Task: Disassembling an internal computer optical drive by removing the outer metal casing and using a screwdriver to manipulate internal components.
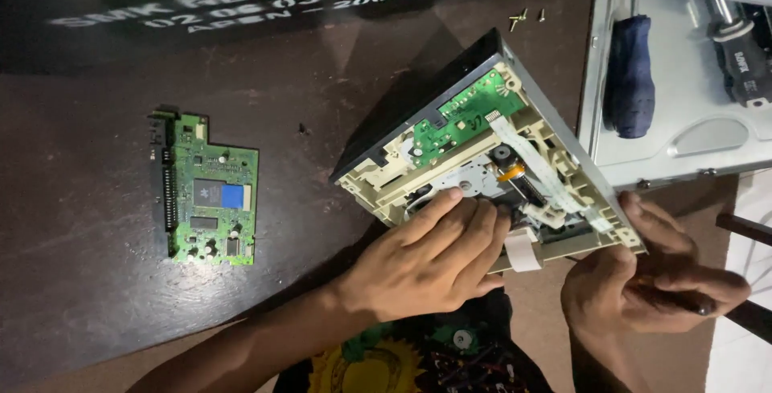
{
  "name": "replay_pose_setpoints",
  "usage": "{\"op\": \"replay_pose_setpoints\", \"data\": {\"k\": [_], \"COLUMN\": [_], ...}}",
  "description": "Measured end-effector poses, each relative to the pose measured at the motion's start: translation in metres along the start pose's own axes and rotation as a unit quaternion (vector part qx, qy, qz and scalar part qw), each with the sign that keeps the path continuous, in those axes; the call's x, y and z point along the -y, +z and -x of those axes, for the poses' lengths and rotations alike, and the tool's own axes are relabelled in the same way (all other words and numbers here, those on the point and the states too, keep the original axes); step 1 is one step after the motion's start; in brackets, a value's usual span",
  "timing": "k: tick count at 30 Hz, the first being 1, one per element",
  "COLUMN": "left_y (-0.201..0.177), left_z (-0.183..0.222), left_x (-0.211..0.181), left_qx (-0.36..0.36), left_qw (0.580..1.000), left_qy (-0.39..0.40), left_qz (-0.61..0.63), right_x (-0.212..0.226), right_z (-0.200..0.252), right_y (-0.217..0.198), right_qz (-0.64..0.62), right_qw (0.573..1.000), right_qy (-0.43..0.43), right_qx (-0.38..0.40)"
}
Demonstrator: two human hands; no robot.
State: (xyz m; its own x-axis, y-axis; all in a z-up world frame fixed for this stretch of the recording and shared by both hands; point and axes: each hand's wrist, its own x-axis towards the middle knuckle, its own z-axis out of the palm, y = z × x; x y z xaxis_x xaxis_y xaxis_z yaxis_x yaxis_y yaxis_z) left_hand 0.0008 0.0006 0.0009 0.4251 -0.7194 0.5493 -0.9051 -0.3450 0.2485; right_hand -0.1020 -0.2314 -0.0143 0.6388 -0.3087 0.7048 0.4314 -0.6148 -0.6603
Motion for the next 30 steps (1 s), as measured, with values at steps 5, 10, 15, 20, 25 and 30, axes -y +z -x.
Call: {"op": "replay_pose_setpoints", "data": {"k": [5,10,15,20,25,30], "left_y": [-0.003,-0.005,-0.006,-0.005,-0.008,-0.015], "left_z": [0.002,0.0,0.0,-0.006,-0.012,-0.016], "left_x": [0.003,0.01,0.014,0.018,0.025,0.032], "left_qx": [0.025,0.069,0.109,0.123,0.104,0.077], "left_qw": [0.999,0.997,0.992,0.991,0.992,0.994], "left_qy": [0.024,0.042,0.06,0.055,0.064,0.081], "left_qz": [-0.009,0.001,-0.031,-0.027,-0.041,-0.014], "right_x": [0.018,0.01,0.011,0.011,0.032,0.005], "right_z": [-0.012,0.01,0.018,0.018,0.008,-0.081], "right_y": [0.014,-0.002,-0.003,-0.026,-0.092,-0.061], "right_qz": [0.092,0.137,0.134,0.087,-0.148,-0.573], "right_qw": [0.996,0.984,0.968,0.943,0.863,0.463], "right_qy": [0.022,0.112,0.2,0.302,0.451,0.658], "right_qx": [-0.001,0.034,0.07,0.109,0.174,0.157]}}
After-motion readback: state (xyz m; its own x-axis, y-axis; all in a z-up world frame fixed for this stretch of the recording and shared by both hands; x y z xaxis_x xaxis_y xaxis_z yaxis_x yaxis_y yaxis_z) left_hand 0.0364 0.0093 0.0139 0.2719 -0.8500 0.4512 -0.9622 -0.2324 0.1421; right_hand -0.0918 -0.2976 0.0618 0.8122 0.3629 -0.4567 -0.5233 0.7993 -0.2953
